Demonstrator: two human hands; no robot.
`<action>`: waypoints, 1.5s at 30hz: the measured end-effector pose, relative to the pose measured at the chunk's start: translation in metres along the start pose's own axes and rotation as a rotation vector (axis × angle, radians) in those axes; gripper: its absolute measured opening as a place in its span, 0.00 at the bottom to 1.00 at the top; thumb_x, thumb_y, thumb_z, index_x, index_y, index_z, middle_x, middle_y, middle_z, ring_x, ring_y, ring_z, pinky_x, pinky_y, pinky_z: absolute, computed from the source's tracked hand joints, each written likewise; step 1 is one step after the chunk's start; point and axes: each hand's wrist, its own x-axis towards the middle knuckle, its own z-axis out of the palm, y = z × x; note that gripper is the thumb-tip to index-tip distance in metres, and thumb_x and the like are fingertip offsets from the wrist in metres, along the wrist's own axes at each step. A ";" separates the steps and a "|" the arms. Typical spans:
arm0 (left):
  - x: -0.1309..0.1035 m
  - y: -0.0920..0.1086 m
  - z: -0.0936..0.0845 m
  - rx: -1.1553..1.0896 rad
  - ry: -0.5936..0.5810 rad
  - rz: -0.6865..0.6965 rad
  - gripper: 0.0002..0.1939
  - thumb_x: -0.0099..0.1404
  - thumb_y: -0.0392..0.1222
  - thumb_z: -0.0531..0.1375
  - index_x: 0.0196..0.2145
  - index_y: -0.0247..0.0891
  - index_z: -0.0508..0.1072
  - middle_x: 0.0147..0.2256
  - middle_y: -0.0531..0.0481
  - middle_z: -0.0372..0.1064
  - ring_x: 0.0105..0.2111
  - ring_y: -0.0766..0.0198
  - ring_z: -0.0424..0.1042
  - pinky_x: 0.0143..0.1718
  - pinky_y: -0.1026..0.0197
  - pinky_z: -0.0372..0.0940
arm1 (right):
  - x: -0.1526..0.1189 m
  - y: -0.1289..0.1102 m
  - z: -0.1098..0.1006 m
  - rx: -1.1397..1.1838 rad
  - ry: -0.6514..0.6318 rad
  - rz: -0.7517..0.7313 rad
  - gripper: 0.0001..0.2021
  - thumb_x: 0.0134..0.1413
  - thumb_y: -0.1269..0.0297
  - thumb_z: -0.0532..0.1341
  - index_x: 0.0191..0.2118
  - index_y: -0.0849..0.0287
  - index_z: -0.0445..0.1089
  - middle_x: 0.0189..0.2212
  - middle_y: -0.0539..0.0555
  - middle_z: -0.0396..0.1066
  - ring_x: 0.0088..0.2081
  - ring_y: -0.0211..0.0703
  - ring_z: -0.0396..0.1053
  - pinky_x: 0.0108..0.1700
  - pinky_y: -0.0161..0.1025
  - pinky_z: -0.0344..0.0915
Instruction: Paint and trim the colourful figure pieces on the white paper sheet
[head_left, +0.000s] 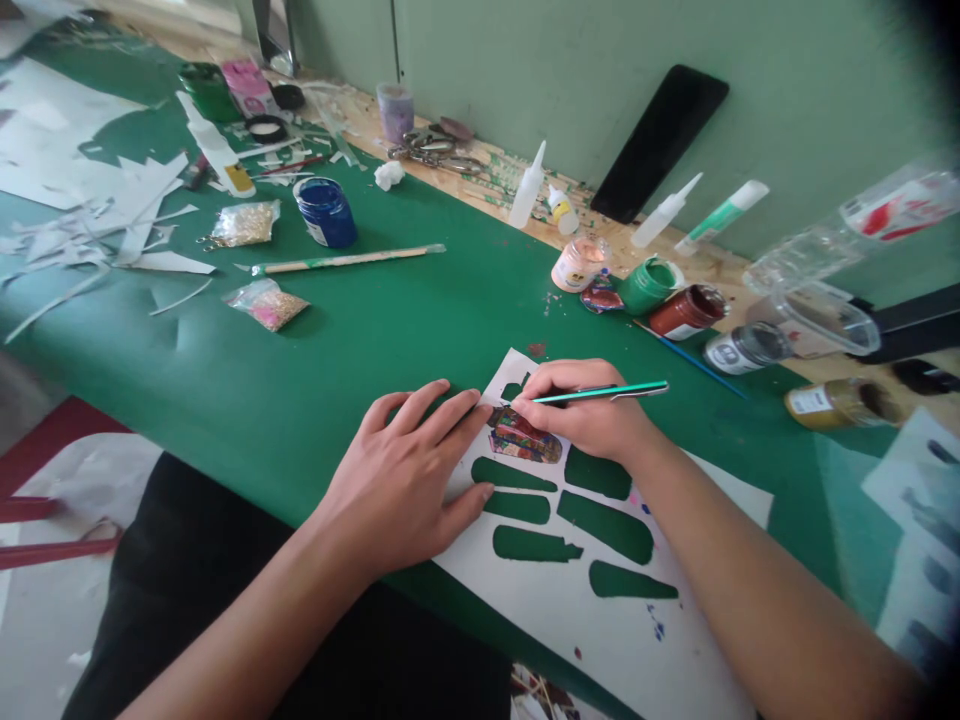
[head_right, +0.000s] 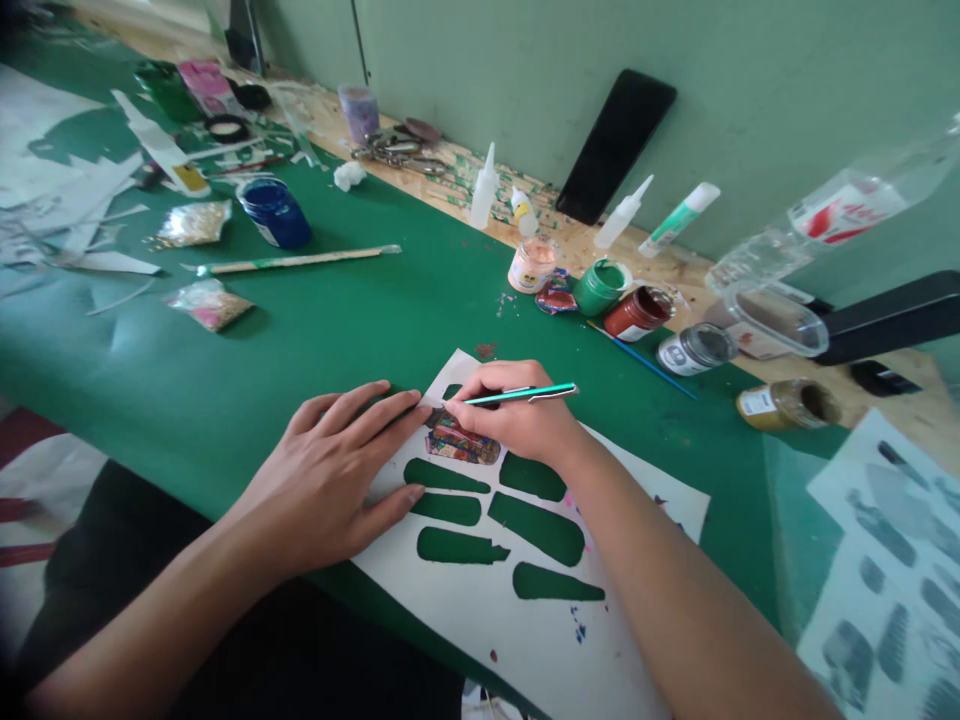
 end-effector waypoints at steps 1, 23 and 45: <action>0.000 0.000 0.000 -0.001 0.001 0.000 0.30 0.71 0.55 0.52 0.66 0.42 0.62 0.66 0.48 0.59 0.65 0.45 0.56 0.60 0.40 0.53 | 0.000 0.000 0.000 0.002 0.003 -0.005 0.06 0.52 0.67 0.66 0.25 0.58 0.74 0.24 0.51 0.76 0.27 0.39 0.72 0.31 0.36 0.65; 0.000 0.000 0.001 0.009 0.001 0.004 0.30 0.71 0.55 0.52 0.66 0.41 0.62 0.66 0.50 0.59 0.66 0.45 0.56 0.60 0.39 0.53 | -0.001 0.005 0.000 0.034 0.014 0.003 0.06 0.49 0.69 0.68 0.24 0.59 0.75 0.27 0.53 0.77 0.29 0.41 0.73 0.33 0.38 0.67; 0.000 -0.002 -0.002 -0.171 0.026 -0.062 0.35 0.66 0.51 0.62 0.67 0.41 0.58 0.65 0.44 0.60 0.65 0.48 0.56 0.63 0.43 0.51 | -0.001 -0.010 -0.001 -0.483 -0.083 -0.114 0.06 0.59 0.72 0.63 0.32 0.56 0.67 0.33 0.51 0.75 0.39 0.47 0.70 0.46 0.45 0.61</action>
